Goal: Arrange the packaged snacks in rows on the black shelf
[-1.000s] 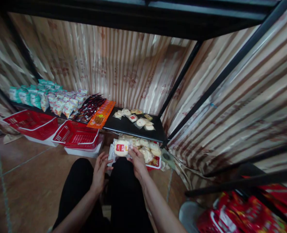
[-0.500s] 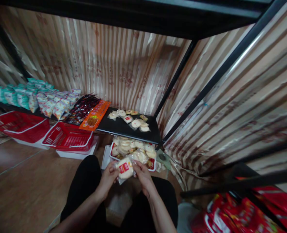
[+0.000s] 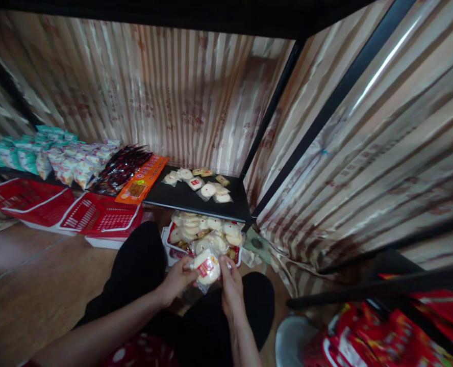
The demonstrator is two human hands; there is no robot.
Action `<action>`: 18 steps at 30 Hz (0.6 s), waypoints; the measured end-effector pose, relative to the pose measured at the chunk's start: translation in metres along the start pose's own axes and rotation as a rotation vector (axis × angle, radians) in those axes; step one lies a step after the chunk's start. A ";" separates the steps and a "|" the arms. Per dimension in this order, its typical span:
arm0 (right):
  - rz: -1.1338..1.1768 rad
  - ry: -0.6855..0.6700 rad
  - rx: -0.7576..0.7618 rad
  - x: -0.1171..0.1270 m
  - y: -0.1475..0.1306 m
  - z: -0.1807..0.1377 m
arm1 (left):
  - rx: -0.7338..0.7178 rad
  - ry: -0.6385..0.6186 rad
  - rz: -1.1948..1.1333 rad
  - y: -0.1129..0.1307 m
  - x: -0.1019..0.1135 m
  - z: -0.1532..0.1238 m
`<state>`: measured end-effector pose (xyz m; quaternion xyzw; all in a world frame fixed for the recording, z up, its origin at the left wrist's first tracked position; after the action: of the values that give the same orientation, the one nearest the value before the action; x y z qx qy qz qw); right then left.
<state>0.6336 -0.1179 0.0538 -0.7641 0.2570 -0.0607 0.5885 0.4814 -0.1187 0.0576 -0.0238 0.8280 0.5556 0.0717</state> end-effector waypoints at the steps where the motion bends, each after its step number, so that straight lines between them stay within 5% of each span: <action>1: 0.042 -0.006 -0.025 -0.005 0.003 0.000 | 0.010 0.016 0.033 0.001 0.004 0.002; 10: 0.179 -0.019 -0.110 -0.030 0.024 -0.002 | 0.008 0.027 0.233 -0.002 0.031 0.014; 18: 0.170 0.039 -0.138 -0.038 0.029 0.006 | 0.006 -0.021 0.127 -0.002 0.038 0.030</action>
<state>0.5942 -0.1003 0.0333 -0.7769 0.3357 -0.0077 0.5326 0.4465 -0.0902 0.0386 0.0347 0.8287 0.5567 0.0453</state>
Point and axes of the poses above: each hand's wrist, its own z-axis towards the middle knuckle, its own x-axis out of the back of the hand, y = z × x, the point moved 7 cm from there along z, towards the middle knuckle, and after that the axes turned 5 degrees about y, right-handed, at the moved point
